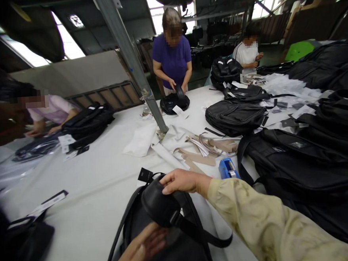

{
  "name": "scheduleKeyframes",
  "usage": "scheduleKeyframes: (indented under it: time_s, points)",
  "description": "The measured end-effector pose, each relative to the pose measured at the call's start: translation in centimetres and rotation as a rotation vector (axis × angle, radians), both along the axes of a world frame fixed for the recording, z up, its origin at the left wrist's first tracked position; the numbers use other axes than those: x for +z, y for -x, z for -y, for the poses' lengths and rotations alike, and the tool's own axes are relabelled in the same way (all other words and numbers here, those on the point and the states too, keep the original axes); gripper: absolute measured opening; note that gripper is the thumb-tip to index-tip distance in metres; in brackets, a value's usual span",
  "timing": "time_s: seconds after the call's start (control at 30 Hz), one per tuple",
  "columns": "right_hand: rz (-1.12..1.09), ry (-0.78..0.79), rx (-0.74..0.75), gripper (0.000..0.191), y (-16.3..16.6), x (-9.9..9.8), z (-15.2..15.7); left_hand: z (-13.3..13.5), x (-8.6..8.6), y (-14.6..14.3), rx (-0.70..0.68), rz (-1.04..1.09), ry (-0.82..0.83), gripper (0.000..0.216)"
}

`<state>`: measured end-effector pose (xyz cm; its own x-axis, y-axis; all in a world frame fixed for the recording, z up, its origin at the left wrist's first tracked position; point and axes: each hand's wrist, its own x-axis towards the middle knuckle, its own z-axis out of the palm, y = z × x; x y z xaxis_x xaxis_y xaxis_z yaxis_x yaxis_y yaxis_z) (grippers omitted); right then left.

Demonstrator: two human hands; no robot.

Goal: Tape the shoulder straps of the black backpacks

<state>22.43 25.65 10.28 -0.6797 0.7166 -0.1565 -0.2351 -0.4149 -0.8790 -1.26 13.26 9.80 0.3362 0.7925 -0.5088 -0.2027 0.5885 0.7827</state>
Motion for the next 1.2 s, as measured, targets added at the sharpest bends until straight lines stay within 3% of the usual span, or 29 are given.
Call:
scheduleKeyframes:
  time_s: [0.03, 0.07, 0.17, 0.23, 0.33, 0.43, 0.53, 0.67, 0.83, 1.0, 1.07, 1.2]
  points:
    - [-0.017, -0.039, 0.020, 0.040, 0.9, 0.3, -0.4, -1.5, 0.1, -1.7, -0.003, 0.119, -0.013, 0.074]
    - [-0.018, -0.064, 0.007, 0.043, 1.5, 0.2, -0.6, -2.9, 0.2, -3.3, 0.092, 0.150, 0.003, 0.069]
    - [0.098, -0.080, -0.232, 0.047, 1.1, -2.1, 0.7, -6.0, 0.0, -6.2, 0.207, 0.108, 0.016, 0.051]
    - [0.247, -0.089, -0.369, 0.042, 0.0, -4.6, 3.4, -6.9, -0.5, -6.3, 0.231, 0.105, 0.032, 0.042]
    - [0.473, -0.151, -0.335, 0.026, -1.2, -8.1, 9.3, -7.3, -1.6, -5.4, 0.306, 0.065, 0.085, 0.033]
    - [0.672, -0.197, -0.407, 0.008, -0.9, -9.7, 14.3, -7.5, -2.2, -5.3, 0.357, 0.015, 0.110, 0.031]
    - [0.579, -0.121, -0.495, 0.010, -0.1, -9.2, 15.9, -7.5, -2.0, -5.9, 0.327, 0.055, 0.089, 0.030]
    - [0.299, 0.070, -0.506, 0.022, 1.1, -6.7, 13.8, -6.6, -1.5, -6.7, 0.234, 0.154, 0.046, 0.031]
    - [0.267, -0.007, -0.600, 0.023, 2.8, -3.8, 11.3, -4.8, -1.9, -6.9, 0.116, 0.228, 0.050, 0.039]
    - [0.431, 0.017, -0.555, 0.019, 2.9, -5.7, 12.6, -4.8, -1.1, -6.0, 0.267, 0.219, 0.082, 0.024]
    - [0.478, 0.012, -0.544, 0.018, 3.1, -6.5, 12.9, -4.6, -0.9, -5.8, 0.268, 0.221, 0.102, 0.024]
    - [0.477, -0.069, -0.611, 0.015, 4.3, -5.7, 12.0, -3.8, -1.6, -6.0, 0.220, 0.308, 0.074, 0.030]
